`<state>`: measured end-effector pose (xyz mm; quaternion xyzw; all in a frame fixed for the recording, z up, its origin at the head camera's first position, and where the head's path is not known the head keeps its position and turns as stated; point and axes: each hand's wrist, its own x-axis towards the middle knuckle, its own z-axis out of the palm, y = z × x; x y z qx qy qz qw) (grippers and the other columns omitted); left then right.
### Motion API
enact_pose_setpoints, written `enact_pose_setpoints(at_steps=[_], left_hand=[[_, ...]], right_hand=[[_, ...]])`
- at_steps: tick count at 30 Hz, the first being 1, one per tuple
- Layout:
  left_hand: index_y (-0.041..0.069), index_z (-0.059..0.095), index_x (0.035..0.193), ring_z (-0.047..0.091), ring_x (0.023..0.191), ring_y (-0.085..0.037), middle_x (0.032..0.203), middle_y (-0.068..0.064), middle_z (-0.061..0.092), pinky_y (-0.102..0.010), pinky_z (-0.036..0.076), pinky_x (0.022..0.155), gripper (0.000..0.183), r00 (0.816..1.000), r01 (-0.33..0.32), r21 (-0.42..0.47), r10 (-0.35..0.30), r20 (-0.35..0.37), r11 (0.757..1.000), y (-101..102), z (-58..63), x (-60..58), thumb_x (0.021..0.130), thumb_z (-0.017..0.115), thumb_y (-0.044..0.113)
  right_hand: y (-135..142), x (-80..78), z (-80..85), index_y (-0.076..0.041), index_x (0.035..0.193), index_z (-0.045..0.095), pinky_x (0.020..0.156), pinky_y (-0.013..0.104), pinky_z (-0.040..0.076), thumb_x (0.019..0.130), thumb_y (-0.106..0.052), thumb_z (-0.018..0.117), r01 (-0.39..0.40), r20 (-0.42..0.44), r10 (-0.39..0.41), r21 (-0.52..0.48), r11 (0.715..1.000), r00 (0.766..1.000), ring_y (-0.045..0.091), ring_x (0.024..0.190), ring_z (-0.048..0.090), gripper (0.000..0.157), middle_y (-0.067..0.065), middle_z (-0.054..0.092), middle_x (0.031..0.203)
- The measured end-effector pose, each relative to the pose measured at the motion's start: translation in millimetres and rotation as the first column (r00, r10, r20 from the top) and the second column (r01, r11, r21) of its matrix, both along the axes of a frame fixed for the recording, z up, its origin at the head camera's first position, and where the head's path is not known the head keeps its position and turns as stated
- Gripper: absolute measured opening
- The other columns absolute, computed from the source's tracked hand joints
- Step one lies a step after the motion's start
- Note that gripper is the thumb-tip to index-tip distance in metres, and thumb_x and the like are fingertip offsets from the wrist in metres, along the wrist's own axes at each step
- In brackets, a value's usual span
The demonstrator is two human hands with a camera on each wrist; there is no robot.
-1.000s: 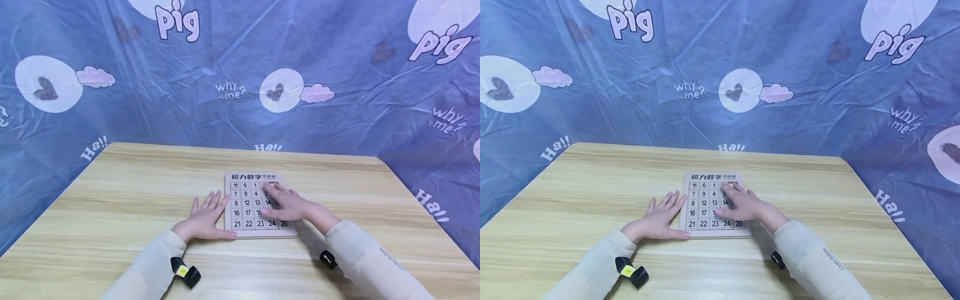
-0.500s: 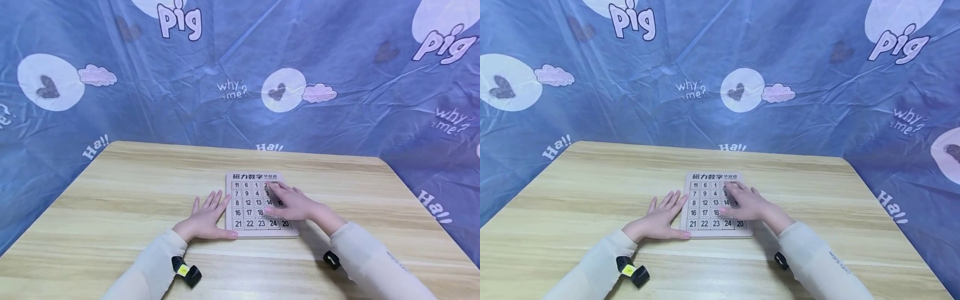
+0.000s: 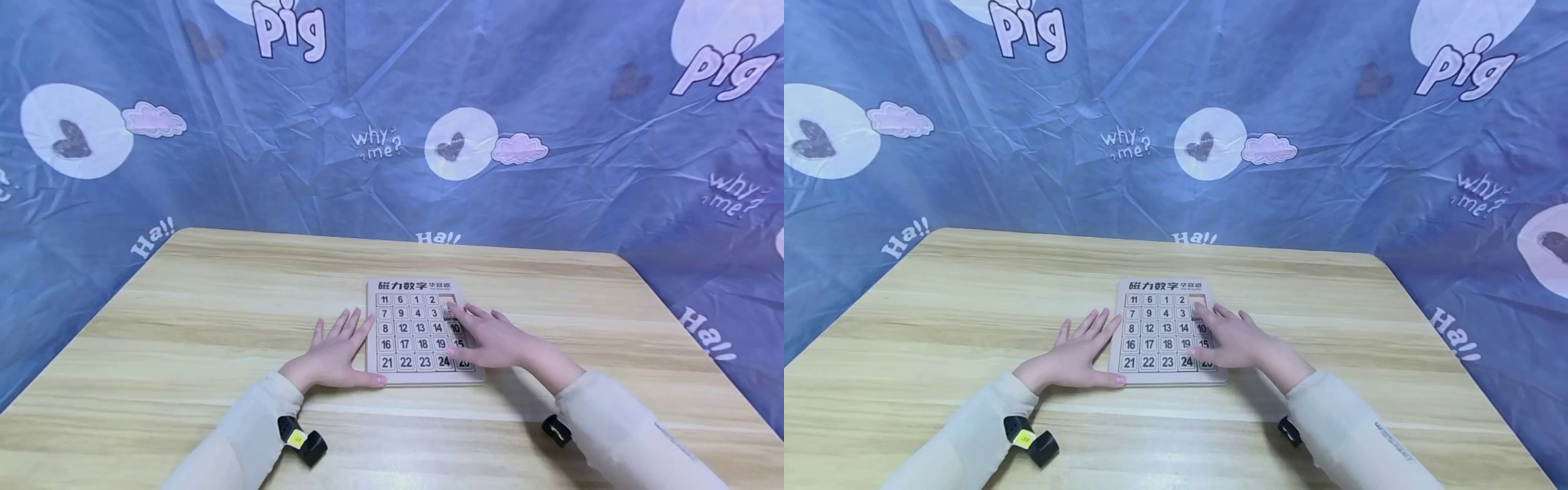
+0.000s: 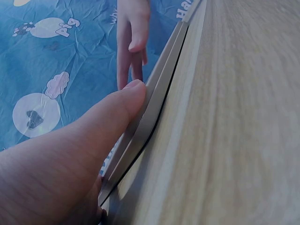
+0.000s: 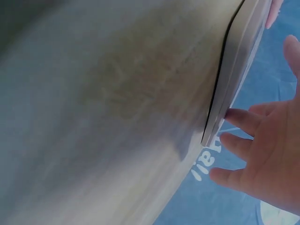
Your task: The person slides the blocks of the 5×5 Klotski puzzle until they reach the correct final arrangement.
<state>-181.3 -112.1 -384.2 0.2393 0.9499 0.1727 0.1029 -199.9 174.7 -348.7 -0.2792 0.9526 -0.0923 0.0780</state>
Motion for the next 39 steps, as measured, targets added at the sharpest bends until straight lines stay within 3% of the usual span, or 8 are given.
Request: enact_pose_setpoints(at_steps=[10,24,34,39], left_hand=[[0.018,0.007,0.14,-0.005,0.128,-0.027,0.142,-0.012,0.001,-0.055,-0.01,0.093,0.106,1.0,0.002,0.0,-0.002,0.0,1.0,0,-0.6,-0.7,0.06,0.046,0.076],[0.018,0.008,0.14,-0.004,0.128,-0.027,0.143,-0.012,0.002,-0.055,-0.009,0.093,0.106,1.0,0.002,-0.002,-0.002,-0.009,1.0,-1,-1.6,-1.2,0.06,0.046,0.077],[0.018,0.008,0.14,-0.004,0.128,-0.028,0.142,-0.012,0.002,-0.056,-0.009,0.093,0.106,1.0,0.004,0.002,-0.004,-0.009,1.0,-1,-0.6,-0.2,0.06,0.046,0.076],[0.017,0.009,0.14,-0.003,0.128,-0.028,0.142,-0.013,0.003,-0.055,-0.009,0.094,0.105,1.0,0.001,0.008,-0.001,-0.005,1.0,0,0.8,1.2,0.061,0.048,0.075]], right_hand=[[-5,-14.6,-3.1,-0.004,0.137,0.017,0.091,0.062,0.014,0.078,-0.06,0.044,0.047,0.024,-0.048,0.021,0.999,0.999,0.036,0.123,0.021,0.086,0.015,0.035,0.132],[-1,3.2,4.9,-0.002,0.136,0.023,0.092,0.059,0.014,0.08,-0.056,0.045,0.001,0.022,-0.002,0.039,0.999,1.0,0.035,0.121,0.026,0.081,0.014,0.039,0.129],[-4,5.6,8.6,-0.002,0.135,0.024,0.092,0.059,0.016,0.082,-0.054,0.044,-0.014,0.069,0.016,-0.025,1.0,0.998,0.036,0.12,0.026,0.077,0.015,0.037,0.131],[-26,-0.6,6.2,-0.004,0.136,0.023,0.091,0.06,0.015,0.082,-0.054,0.044,-0.082,0.023,0.082,-0.022,0.996,0.996,0.035,0.122,0.022,0.077,0.011,0.033,0.134]])
